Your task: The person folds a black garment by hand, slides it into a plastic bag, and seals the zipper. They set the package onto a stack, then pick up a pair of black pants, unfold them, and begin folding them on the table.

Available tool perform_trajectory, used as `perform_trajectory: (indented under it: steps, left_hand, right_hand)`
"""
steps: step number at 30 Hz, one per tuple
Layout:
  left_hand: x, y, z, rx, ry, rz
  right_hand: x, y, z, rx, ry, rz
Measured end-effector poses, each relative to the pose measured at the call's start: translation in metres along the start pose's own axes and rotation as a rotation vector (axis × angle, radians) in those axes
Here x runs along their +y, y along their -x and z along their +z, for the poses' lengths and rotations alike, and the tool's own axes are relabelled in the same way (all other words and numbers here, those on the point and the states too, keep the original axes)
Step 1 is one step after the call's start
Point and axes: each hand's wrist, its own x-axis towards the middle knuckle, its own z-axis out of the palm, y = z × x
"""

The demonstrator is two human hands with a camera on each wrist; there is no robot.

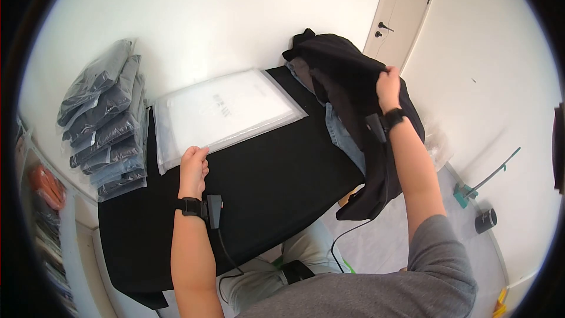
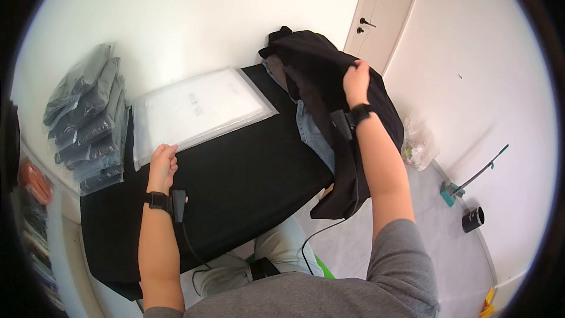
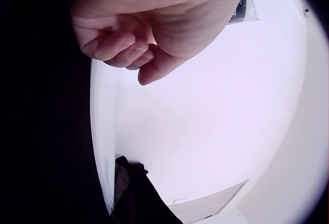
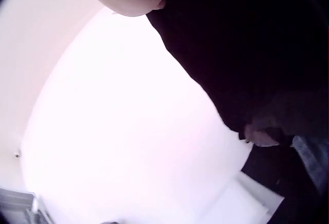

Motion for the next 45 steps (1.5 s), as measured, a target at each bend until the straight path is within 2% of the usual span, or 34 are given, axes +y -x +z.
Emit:
perform_trajectory:
  steps: [2, 5, 6, 8, 10, 11, 13, 14, 16, 17, 21, 23, 25, 28, 30, 34, 36, 38, 39, 40, 43, 45]
  left_hand:
    - [0.000, 0.001, 0.001, -0.011, -0.010, 0.001]
    - [0.001, 0.001, 0.001, 0.002, -0.014, 0.013]
    - [0.001, 0.001, 0.000, 0.004, -0.008, 0.007]
    - [0.000, 0.002, 0.000, -0.012, -0.011, 0.021]
    - [-0.003, -0.001, -0.002, -0.015, -0.007, 0.003]
    - [-0.004, -0.003, -0.002, -0.011, -0.018, 0.007]
    - [-0.004, -0.002, -0.001, 0.003, -0.035, 0.017]
    - [-0.005, -0.001, -0.001, 0.006, -0.025, 0.009]
    - [-0.005, -0.002, -0.001, -0.004, -0.058, 0.024]
    - [-0.004, -0.002, -0.001, -0.010, -0.067, 0.024]
    - [-0.005, -0.002, 0.001, -0.002, -0.119, 0.028]
    - [-0.005, -0.001, 0.003, 0.012, -0.152, 0.036]
    - [-0.004, 0.000, 0.003, 0.012, -0.145, 0.027]
    - [-0.001, 0.005, 0.008, 0.004, -0.138, 0.006]
    - [0.000, 0.005, 0.010, -0.015, -0.115, -0.006]
    - [0.005, 0.007, 0.016, -0.063, -0.052, 0.002]
    - [0.010, 0.010, 0.018, -0.075, -0.044, -0.005]
    - [0.014, 0.012, 0.020, -0.075, -0.054, -0.004]
    - [0.014, 0.012, 0.020, -0.075, -0.052, -0.011]
    - [0.013, 0.012, 0.020, -0.080, -0.056, -0.012]
    - [0.012, 0.013, 0.020, -0.107, -0.054, -0.013]
    - [0.013, 0.013, 0.021, -0.117, -0.060, -0.005]
  right_hand:
    - [-0.024, 0.005, -0.032, -0.017, -0.282, 0.093]
    - [-0.024, 0.013, -0.074, 0.111, -0.343, 0.041]
    - [-0.035, 0.021, -0.095, 0.166, -0.361, -0.034]
    - [-0.053, 0.029, -0.128, 0.281, -0.353, -0.065]
    - [-0.056, 0.032, -0.147, 0.318, -0.375, 0.009]
    - [-0.041, 0.027, -0.153, 0.307, -0.359, 0.008]
    - [0.001, 0.016, -0.158, 0.149, -0.104, 0.051]
    - [0.004, 0.018, -0.157, 0.020, 0.007, 0.154]
    - [0.004, 0.027, -0.143, -0.130, 0.079, 0.144]
    - [-0.004, 0.032, -0.131, -0.145, 0.164, -0.093]
    - [-0.065, 0.054, -0.063, -0.491, 0.065, -0.457]
    - [-0.081, 0.068, -0.012, -0.734, 0.042, -0.448]
    - [-0.075, 0.077, 0.055, -0.960, 0.007, -0.411]
    - [-0.078, 0.099, 0.136, -1.135, 0.241, -0.280]
    - [-0.091, 0.125, 0.167, -1.044, 0.604, -0.215]
    - [-0.094, 0.134, 0.198, -0.938, 0.732, -0.070]
    - [-0.068, 0.121, 0.215, -1.079, 0.675, -0.036]
    - [-0.034, 0.101, 0.232, -1.033, 0.647, -0.203]
    - [-0.018, 0.096, 0.237, -0.866, 0.575, -0.163]
    - [-0.016, 0.082, 0.229, -0.835, 0.505, -0.159]
    - [0.001, 0.046, 0.202, -0.561, 0.319, -0.076]
    - [0.024, 0.013, 0.164, -0.692, 0.615, -0.460]
